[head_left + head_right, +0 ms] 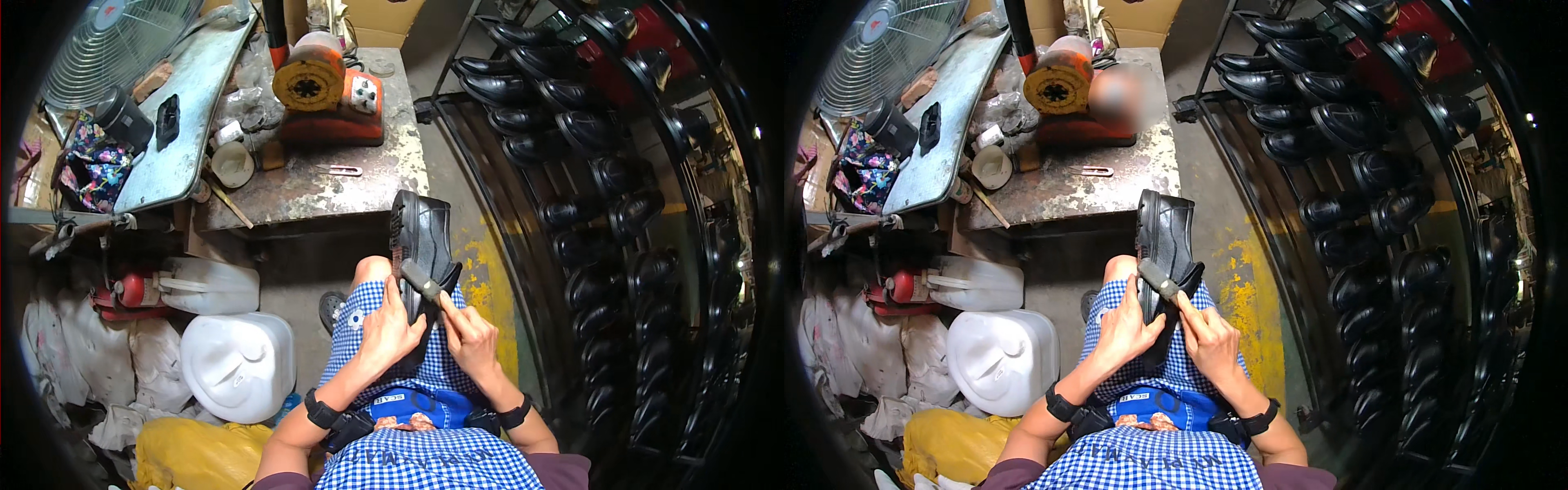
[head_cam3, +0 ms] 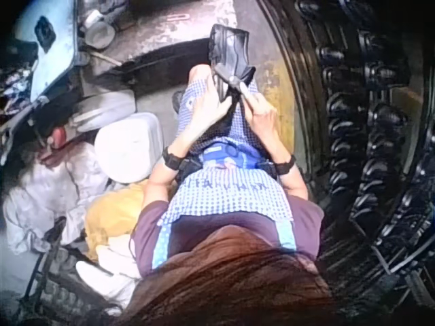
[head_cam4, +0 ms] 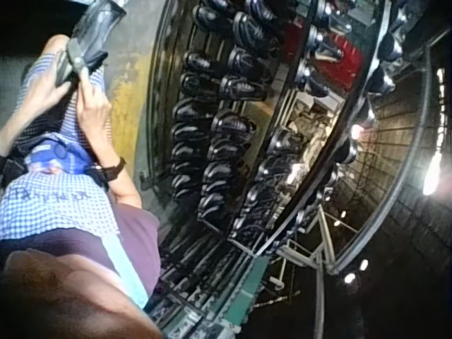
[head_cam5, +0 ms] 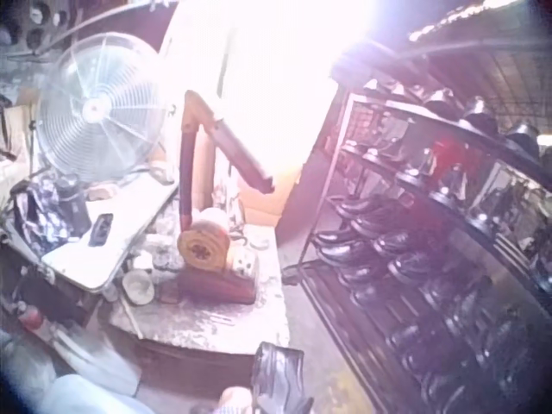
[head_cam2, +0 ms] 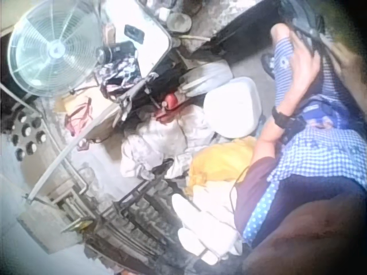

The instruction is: Inspecting finished black shoes from a production rack and using a small brush to clean the surfaces.

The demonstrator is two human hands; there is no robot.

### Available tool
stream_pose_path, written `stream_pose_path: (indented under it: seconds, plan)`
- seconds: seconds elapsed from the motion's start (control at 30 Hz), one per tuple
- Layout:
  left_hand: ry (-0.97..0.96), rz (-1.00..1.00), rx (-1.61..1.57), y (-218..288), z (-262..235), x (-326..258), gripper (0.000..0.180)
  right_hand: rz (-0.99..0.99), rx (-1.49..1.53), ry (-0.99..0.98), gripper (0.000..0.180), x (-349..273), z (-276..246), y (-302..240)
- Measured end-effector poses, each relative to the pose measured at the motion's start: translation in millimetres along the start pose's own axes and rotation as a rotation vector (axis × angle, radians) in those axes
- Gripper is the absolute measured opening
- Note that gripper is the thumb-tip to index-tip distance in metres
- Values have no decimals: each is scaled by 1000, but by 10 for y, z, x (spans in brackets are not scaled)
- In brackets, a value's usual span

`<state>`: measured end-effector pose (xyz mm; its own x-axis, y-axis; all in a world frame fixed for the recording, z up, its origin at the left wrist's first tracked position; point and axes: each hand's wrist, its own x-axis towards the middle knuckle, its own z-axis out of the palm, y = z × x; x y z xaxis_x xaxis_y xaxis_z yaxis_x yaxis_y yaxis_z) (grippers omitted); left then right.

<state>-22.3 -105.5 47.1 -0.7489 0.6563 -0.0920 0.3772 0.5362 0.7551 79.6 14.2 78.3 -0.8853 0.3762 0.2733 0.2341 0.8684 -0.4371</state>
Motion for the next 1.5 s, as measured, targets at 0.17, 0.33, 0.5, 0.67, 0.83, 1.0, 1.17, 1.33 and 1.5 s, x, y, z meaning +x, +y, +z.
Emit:
stream_pose_path:
  seconds: [0.17, 0.33, 0.5, 0.67, 0.83, 1.0, 1.17, 1.33, 1.5]
  plan:
    - [-63, -9, 18, -30, -30, 40, 87, -4, 108, -3, 40, -461, -2, 21]
    - [-145, -89, 21, 62, -57, 2, 87, 112, 77, -33, 33, 157, 14, 80]
    - [20, -29, 60, -10, 46, -15, 88, 253, 512, 128, 31, 29, 61, 199]
    - [12, -44, 34, 5, 34, -50, 88, 106, 114, -65, 34, -86, -154, -4]
    - [-37, -60, 2, 6, 24, -55, 87, 89, 80, -83, 37, -382, -213, -52]
    - [-47, -45, 41, 31, -1, -25, 86, 27, -38, -50, 39, -92, -194, -44]
    - [-4, -6, 43, 28, 74, -30, 85, -9, -133, -124, 42, -327, -307, -80]
    - [29, 16, 67, 6, 87, -16, 86, -115, -303, -117, 46, -173, -288, -49]
    - [-20, -24, 29, 33, 44, 3, 86, -120, -284, -136, 50, -273, -307, -25]
